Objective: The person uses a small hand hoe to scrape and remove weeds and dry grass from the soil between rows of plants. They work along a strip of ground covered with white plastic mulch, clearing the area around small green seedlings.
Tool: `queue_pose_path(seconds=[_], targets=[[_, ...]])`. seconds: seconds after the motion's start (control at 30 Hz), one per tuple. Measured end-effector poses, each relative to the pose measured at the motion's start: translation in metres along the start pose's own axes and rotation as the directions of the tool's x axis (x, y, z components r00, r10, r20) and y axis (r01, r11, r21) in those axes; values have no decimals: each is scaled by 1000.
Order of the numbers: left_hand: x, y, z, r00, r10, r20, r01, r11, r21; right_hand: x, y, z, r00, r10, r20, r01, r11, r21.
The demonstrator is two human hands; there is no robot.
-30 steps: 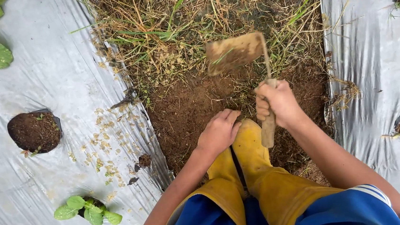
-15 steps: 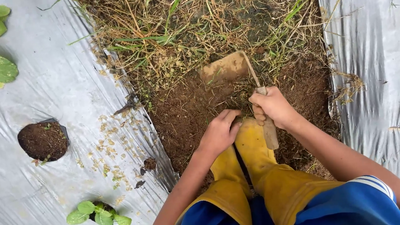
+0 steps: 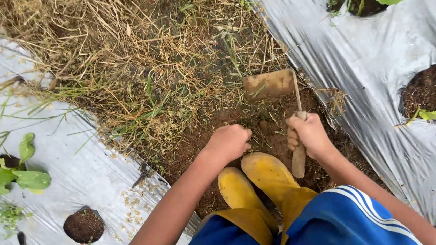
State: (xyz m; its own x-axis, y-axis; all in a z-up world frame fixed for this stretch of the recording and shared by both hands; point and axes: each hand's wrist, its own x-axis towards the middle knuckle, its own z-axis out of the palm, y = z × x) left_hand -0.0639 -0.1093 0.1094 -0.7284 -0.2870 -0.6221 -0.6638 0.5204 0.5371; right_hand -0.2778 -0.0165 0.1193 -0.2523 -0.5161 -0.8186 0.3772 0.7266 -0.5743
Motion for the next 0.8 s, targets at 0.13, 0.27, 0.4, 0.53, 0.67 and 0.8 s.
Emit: queue_pose_path(seconds=[0.13,0.27,0.4,0.53,0.67,0.8], targets=[[28,11,-29,991,-15,-135,34,990,140,-14,-19,-22,999,32,-42,-31,999,20],[51,2,-64,875,-249,-416,313,945,93,9,-32,-21,987,-119,-108,129,988,85],[66,1,-54,848,-184,-497,186,981,-47,-4,-7,-7,968,-123,-218,154,980,130],[79,-4,-37,868,-86,-490,71,996,-48,-16,-4,-19,970,-20,-243,64,983,174],[81,-13,-27,821,45,-569,-87,995,-46,-19,-46,-8,954,-110,-277,173,961,214],[83,-29,25,825,275,-494,-208,960,186,-1,-72,2,941,-262,-216,311,920,237]])
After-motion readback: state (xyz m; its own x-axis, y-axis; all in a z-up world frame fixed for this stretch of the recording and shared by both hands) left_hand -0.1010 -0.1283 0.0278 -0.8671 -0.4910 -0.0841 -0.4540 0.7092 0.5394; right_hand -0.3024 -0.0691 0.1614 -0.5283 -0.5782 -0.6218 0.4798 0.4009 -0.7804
